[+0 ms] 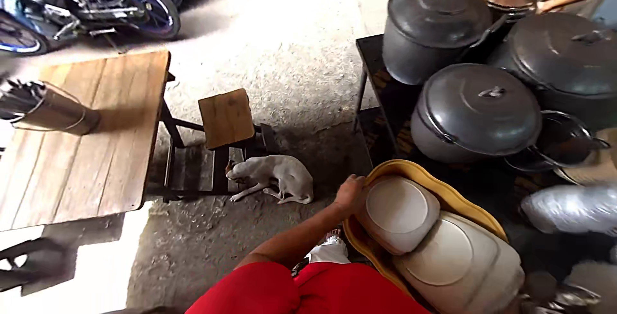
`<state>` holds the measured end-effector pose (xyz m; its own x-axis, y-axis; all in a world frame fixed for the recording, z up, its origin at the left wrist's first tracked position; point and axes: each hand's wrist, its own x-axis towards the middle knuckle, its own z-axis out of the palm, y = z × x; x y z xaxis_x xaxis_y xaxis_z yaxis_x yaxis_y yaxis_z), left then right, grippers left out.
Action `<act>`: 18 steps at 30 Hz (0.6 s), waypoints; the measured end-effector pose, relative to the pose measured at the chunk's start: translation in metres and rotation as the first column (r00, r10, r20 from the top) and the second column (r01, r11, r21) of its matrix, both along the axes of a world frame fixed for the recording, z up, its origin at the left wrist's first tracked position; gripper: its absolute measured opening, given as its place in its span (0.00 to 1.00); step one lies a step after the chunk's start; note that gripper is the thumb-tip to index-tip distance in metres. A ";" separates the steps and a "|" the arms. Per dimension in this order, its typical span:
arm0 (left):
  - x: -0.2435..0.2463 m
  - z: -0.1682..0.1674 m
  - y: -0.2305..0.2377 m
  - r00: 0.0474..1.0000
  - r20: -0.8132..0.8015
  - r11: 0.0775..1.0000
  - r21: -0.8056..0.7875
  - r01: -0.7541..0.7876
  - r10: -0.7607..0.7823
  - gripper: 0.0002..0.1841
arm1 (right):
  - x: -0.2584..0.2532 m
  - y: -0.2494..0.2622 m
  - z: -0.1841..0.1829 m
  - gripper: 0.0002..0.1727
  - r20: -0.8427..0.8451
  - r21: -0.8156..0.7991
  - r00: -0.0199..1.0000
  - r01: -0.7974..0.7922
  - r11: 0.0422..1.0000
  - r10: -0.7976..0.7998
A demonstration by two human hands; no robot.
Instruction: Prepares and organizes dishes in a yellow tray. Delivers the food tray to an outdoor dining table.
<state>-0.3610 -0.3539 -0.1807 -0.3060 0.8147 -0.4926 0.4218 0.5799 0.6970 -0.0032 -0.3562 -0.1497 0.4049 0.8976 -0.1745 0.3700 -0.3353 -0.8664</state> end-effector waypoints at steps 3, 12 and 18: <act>-0.072 -0.007 -0.033 0.980 -0.059 0.982 0.009 -0.189 0.189 0.17 | -0.090 0.023 -0.002 0.23 -0.134 -0.062 0.973 -0.196 0.979 0.186; -0.210 0.024 -0.152 0.682 -0.235 0.694 -0.040 -0.719 0.693 0.17 | -0.324 0.091 -0.018 0.22 -0.302 -0.051 0.697 -0.694 0.719 0.651; -0.238 0.013 -0.175 0.312 -0.294 0.320 -0.020 -0.947 0.904 0.18 | -0.490 0.165 -0.015 0.30 -0.025 -0.065 0.334 -0.941 0.332 0.942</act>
